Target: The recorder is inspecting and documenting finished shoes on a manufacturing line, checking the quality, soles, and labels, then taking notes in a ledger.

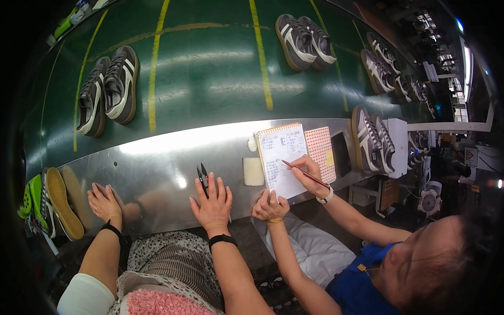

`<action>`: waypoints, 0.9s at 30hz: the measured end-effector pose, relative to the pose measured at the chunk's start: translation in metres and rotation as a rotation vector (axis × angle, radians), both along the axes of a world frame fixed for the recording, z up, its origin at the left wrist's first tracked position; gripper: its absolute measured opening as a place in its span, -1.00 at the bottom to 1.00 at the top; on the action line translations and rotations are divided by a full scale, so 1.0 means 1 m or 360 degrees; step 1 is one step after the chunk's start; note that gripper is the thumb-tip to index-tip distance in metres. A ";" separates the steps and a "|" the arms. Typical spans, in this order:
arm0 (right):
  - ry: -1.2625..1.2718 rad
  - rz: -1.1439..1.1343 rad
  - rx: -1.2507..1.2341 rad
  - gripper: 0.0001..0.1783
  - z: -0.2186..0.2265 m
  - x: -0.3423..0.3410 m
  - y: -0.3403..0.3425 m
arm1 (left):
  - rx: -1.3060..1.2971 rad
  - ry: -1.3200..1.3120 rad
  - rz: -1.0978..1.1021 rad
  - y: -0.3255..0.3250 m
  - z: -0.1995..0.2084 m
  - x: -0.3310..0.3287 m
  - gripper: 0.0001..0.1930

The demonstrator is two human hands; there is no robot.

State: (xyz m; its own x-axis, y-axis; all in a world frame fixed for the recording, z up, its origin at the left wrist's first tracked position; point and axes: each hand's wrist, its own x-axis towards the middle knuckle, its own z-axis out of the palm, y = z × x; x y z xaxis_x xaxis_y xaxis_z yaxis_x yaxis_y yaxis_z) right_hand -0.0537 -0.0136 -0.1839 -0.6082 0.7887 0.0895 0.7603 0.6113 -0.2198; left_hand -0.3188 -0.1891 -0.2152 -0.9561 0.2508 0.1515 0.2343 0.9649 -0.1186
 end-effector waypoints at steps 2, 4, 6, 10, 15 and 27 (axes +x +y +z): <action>0.0000 -0.0001 -0.0002 -0.45 0.000 -0.002 -0.002 | -0.0006 -0.0012 -0.0004 -0.002 0.001 -0.002 -0.42; 0.0009 0.0004 -0.0002 -0.44 0.000 -0.004 -0.003 | -0.0001 -0.0007 -0.0004 -0.003 0.000 -0.003 -0.42; 0.0012 0.0006 -0.0001 -0.44 0.000 -0.005 -0.005 | 0.0001 -0.0001 -0.0006 -0.005 0.001 -0.005 -0.43; 0.0013 0.0005 -0.0002 -0.45 0.002 -0.010 -0.009 | -0.0012 -0.0005 0.0001 -0.009 0.003 -0.010 -0.42; 0.0003 -0.0012 -0.0014 -0.43 0.000 -0.012 -0.013 | -0.0036 -0.0017 0.0032 -0.011 0.003 -0.012 -0.42; 0.0009 0.0016 -0.0001 -0.44 0.000 -0.021 -0.020 | -0.0026 -0.0001 0.0011 -0.020 0.003 -0.021 -0.43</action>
State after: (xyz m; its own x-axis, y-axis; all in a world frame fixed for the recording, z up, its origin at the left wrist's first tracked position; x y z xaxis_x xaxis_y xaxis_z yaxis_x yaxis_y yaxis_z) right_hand -0.0750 -0.0339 -0.1839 -0.6155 0.7827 0.0924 0.7529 0.6186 -0.2247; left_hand -0.3399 -0.2094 -0.2122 -0.9580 0.2464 0.1467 0.2275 0.9644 -0.1345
